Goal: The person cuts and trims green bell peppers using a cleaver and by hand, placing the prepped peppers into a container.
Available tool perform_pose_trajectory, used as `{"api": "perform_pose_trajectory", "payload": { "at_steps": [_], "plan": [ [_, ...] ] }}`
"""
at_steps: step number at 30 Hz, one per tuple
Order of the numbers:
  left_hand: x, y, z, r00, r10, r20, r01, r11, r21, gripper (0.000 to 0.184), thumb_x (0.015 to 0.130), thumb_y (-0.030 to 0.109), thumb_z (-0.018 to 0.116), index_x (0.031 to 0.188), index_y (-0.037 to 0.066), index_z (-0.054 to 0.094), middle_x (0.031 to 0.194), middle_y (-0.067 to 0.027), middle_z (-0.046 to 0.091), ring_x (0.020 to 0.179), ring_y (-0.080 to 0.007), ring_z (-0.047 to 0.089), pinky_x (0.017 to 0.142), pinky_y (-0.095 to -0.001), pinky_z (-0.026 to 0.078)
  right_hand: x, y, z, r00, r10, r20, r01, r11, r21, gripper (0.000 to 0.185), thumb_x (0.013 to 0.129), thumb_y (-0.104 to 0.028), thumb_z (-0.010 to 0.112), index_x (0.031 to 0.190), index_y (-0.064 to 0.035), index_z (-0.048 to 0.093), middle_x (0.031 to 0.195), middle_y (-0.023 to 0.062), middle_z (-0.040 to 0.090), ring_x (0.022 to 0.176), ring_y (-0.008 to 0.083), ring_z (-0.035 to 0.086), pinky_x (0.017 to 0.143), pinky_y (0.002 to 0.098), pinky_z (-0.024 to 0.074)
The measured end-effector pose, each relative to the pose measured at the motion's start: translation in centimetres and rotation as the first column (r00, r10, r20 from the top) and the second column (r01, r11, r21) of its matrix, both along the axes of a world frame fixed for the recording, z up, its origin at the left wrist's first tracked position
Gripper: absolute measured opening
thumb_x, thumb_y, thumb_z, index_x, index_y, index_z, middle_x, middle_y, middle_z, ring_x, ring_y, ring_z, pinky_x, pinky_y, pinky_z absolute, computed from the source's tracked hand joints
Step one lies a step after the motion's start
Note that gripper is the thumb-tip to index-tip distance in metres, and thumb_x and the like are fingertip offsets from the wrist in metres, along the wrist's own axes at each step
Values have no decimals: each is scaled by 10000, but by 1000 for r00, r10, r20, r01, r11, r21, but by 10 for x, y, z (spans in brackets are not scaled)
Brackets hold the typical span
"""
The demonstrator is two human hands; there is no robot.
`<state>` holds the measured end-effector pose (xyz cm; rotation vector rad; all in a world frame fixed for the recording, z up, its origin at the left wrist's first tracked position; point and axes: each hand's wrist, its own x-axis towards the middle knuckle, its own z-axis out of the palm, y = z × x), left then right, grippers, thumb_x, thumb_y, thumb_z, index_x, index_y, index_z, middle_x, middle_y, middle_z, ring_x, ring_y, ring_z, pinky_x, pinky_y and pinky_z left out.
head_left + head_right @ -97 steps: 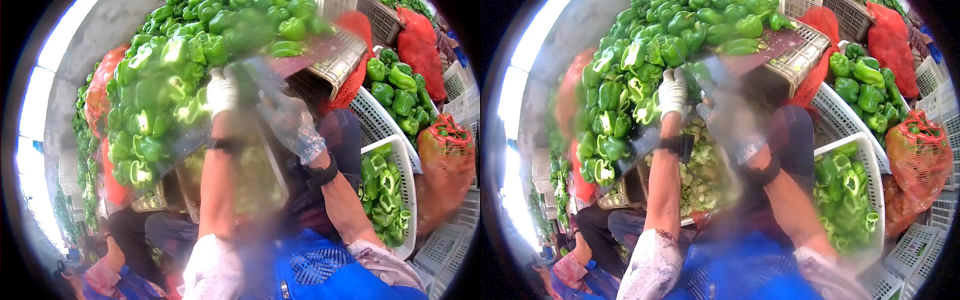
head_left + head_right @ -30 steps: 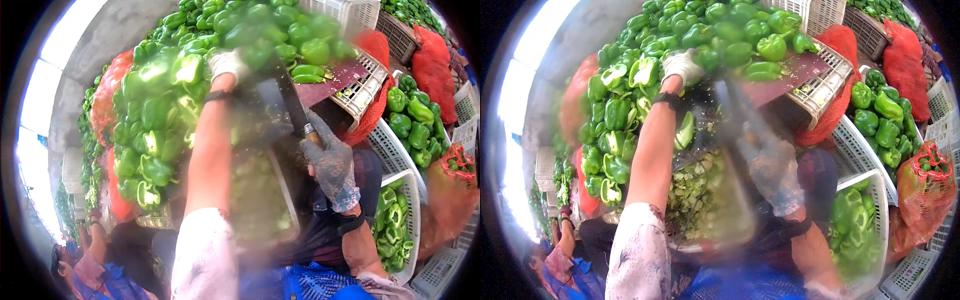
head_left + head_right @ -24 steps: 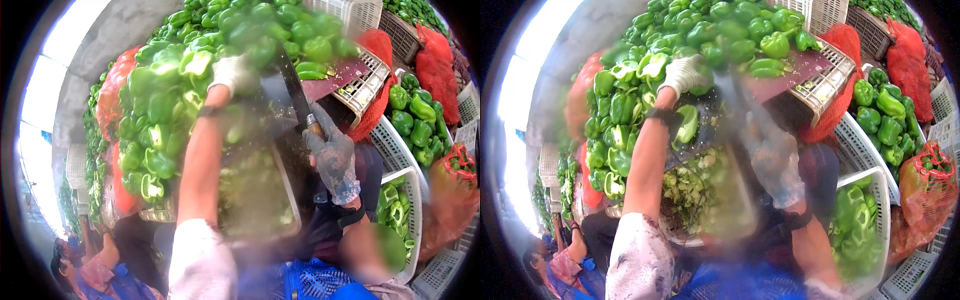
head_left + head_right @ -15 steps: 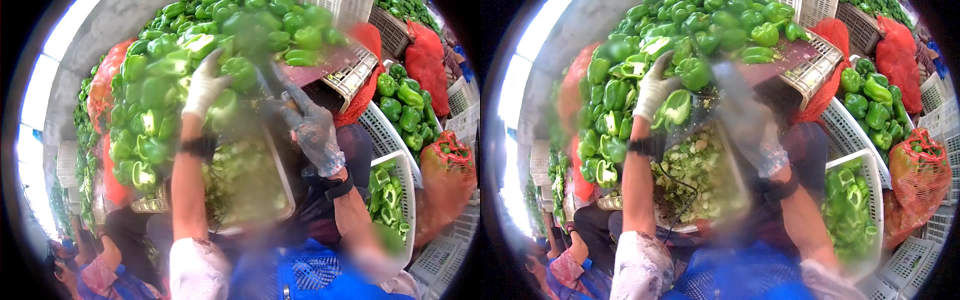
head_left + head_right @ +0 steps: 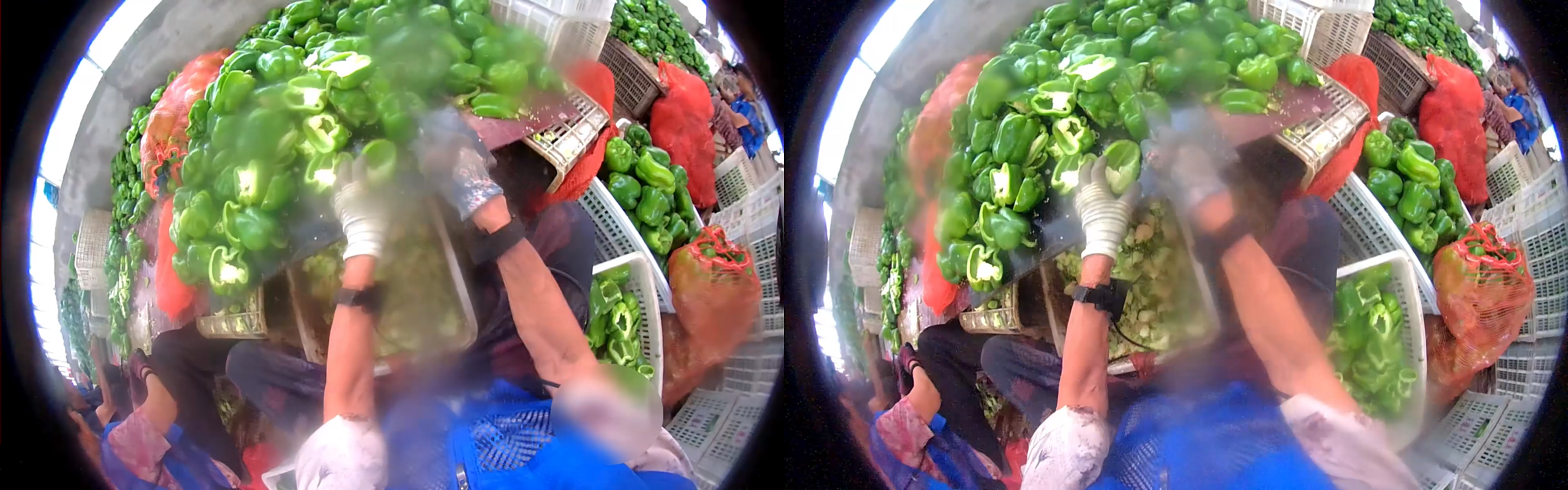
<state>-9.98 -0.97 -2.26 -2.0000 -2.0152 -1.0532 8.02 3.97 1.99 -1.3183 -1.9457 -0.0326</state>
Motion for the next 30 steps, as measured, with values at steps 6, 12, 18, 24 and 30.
{"api": "perform_pose_trajectory", "payload": {
  "at_steps": [6,12,18,24,30],
  "plan": [
    [4,4,1,998,-47,38,49,998,-45,762,709,273,782,1389,106,480,1416,-257,440,1266,-444,481,1050,-519,404,4,5,41,987,113,-117,-146,931,-333,325,946,-221,559,1253,-144,631,955,125,697,742,283,671,667,415,537],
    [-2,15,-23,998,-59,-20,61,995,82,717,721,235,761,1373,108,492,1377,-278,464,1211,-467,504,1029,-505,427,22,-24,74,936,186,-299,-283,904,-322,411,953,-234,574,1343,-105,591,885,130,693,679,239,653,614,366,526],
    [5,5,-11,997,-74,10,73,991,117,698,725,223,755,1362,101,499,1365,-284,475,1190,-476,517,1014,-509,440,7,-48,100,839,181,-514,-181,982,50,408,932,-230,593,1326,-126,608,834,162,680,700,281,649,634,379,519],
    [0,9,-11,997,-69,24,68,997,46,706,726,224,759,1369,103,497,1385,-286,457,1228,-474,496,1045,-506,426,20,48,-36,957,112,269,-156,976,149,366,940,-197,539,1285,-136,648,852,164,681,659,239,656,590,373,523],
    [0,16,-1,995,-82,60,86,994,-71,777,708,239,789,1394,81,459,1373,-262,467,1224,-442,512,1023,-472,462,41,-47,37,949,218,-230,-231,972,-31,417,958,-319,548,1346,-183,618,605,72,586,463,148,564,490,329,481]
  ]
}}
